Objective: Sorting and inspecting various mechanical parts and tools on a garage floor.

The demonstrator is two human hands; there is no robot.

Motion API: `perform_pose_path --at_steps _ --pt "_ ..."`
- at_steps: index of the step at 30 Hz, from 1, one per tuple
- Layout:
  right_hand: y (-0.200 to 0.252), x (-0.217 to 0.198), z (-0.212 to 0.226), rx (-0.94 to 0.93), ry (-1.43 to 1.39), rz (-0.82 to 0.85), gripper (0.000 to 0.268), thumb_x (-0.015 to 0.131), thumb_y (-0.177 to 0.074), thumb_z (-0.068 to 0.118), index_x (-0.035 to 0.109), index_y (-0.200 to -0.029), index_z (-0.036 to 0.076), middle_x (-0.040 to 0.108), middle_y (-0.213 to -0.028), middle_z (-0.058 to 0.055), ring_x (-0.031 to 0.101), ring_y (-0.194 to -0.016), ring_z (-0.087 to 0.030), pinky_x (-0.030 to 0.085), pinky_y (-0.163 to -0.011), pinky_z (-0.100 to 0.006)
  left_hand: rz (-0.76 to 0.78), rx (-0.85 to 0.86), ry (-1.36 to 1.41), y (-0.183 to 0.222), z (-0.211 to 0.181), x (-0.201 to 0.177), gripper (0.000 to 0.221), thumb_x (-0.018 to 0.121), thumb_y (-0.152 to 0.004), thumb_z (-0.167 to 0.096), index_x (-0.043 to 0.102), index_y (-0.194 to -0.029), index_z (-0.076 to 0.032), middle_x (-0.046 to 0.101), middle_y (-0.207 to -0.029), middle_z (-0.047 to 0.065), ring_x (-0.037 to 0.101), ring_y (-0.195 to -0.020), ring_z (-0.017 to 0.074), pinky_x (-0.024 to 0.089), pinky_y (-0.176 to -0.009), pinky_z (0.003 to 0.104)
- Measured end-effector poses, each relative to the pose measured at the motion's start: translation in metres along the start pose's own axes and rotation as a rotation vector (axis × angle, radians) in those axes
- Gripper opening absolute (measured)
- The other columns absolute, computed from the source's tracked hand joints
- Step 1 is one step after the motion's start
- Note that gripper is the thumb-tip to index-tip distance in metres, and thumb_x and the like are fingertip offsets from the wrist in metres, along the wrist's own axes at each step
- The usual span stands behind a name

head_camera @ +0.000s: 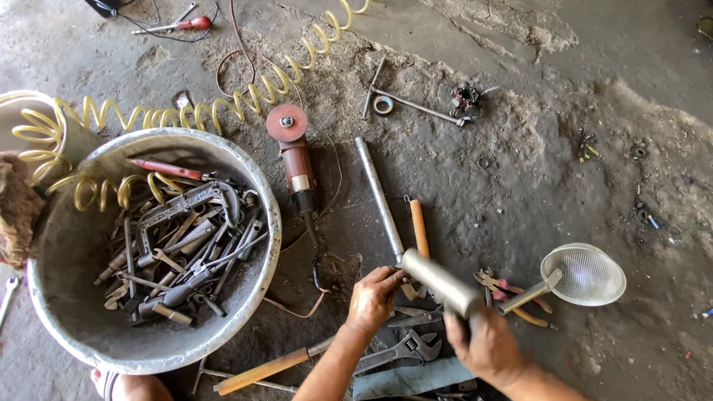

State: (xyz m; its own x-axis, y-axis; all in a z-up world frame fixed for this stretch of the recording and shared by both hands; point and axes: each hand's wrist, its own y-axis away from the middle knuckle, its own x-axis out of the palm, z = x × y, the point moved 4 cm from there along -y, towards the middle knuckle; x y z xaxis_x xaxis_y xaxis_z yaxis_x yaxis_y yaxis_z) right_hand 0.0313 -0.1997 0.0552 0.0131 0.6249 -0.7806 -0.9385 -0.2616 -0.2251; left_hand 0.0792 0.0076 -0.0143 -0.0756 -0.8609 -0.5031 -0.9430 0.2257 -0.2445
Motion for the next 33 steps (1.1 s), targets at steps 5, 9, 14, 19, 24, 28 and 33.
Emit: perform_pose_path --at_steps 5,9,14,19,24,28,33 --pt "-0.02 0.02 0.003 0.27 0.07 0.385 0.053 0.06 -0.095 0.035 0.053 -0.131 -0.004 0.07 -0.072 -0.027 0.072 -0.066 -0.042 0.056 -0.059 -0.049 -0.014 0.013 0.053 0.005 0.006 0.003 0.03 0.072 -0.077 0.003 0.073 -0.106 -0.006 0.073 -0.108 0.012 0.071 -0.095 0.0353 0.059 -0.081 0.041" --pt "-0.02 0.011 0.01 0.299 -0.08 0.35 0.051 0.061 -0.094 0.03 0.053 -0.128 -0.007 0.069 -0.069 -0.027 0.072 -0.065 -0.043 0.054 -0.053 -0.051 0.005 -0.057 0.081 0.012 0.017 0.01 0.026 0.074 -0.08 0.003 0.075 -0.104 -0.006 0.071 -0.1 0.013 0.07 -0.091 0.0367 0.058 -0.078 0.041" --pt "-0.013 0.017 -0.004 0.354 -0.067 0.36 0.043 0.062 -0.093 0.029 0.055 -0.12 -0.003 0.069 -0.066 -0.025 0.072 -0.061 -0.044 0.054 -0.05 -0.052 -0.047 -0.012 0.056 0.009 0.012 0.003 0.031 0.076 -0.076 0.002 0.073 -0.106 -0.006 0.071 -0.102 0.013 0.07 -0.09 0.0371 0.057 -0.077 0.042" --pt "0.015 0.033 -0.057 0.544 0.0 0.392 0.034 0.063 -0.095 0.029 0.057 -0.109 -0.001 0.067 -0.061 -0.024 0.072 -0.059 -0.041 0.052 -0.048 -0.052 -0.027 0.01 0.035 0.006 0.011 0.001 0.034 0.078 -0.077 -0.001 0.074 -0.11 -0.007 0.071 -0.099 0.011 0.07 -0.089 0.0346 0.058 -0.076 0.041" --pt "0.013 0.028 -0.076 0.563 0.08 0.449 0.047 0.057 -0.097 0.033 0.05 -0.132 0.003 0.065 -0.054 -0.014 0.067 -0.041 -0.028 0.052 -0.037 -0.042 0.0 -0.198 0.114 0.004 0.017 0.004 0.03 0.072 -0.082 0.002 0.076 -0.111 -0.005 0.071 -0.099 0.012 0.071 -0.089 0.0326 0.057 -0.076 0.038" --pt "-0.002 0.026 -0.088 0.551 0.187 0.449 0.036 0.054 -0.1 0.037 0.051 -0.117 0.005 0.064 -0.057 -0.012 0.064 -0.042 -0.027 0.052 -0.038 -0.041 -0.042 -0.278 0.248 -0.001 0.021 0.0 0.016 0.074 -0.09 -0.004 0.076 -0.106 -0.004 0.071 -0.097 0.011 0.072 -0.084 0.026 0.057 -0.076 0.033" --pt "-0.02 0.037 -0.121 0.508 0.451 0.404 0.037 0.053 -0.1 0.04 0.05 -0.107 0.004 0.067 -0.071 -0.016 0.067 -0.055 -0.031 0.057 -0.049 -0.045 -0.207 -0.48 0.51 0.015 0.045 0.01 0.016 0.074 -0.093 -0.011 0.075 -0.102 0.002 0.072 -0.093 0.006 0.069 -0.086 0.0138 0.056 -0.079 0.027"
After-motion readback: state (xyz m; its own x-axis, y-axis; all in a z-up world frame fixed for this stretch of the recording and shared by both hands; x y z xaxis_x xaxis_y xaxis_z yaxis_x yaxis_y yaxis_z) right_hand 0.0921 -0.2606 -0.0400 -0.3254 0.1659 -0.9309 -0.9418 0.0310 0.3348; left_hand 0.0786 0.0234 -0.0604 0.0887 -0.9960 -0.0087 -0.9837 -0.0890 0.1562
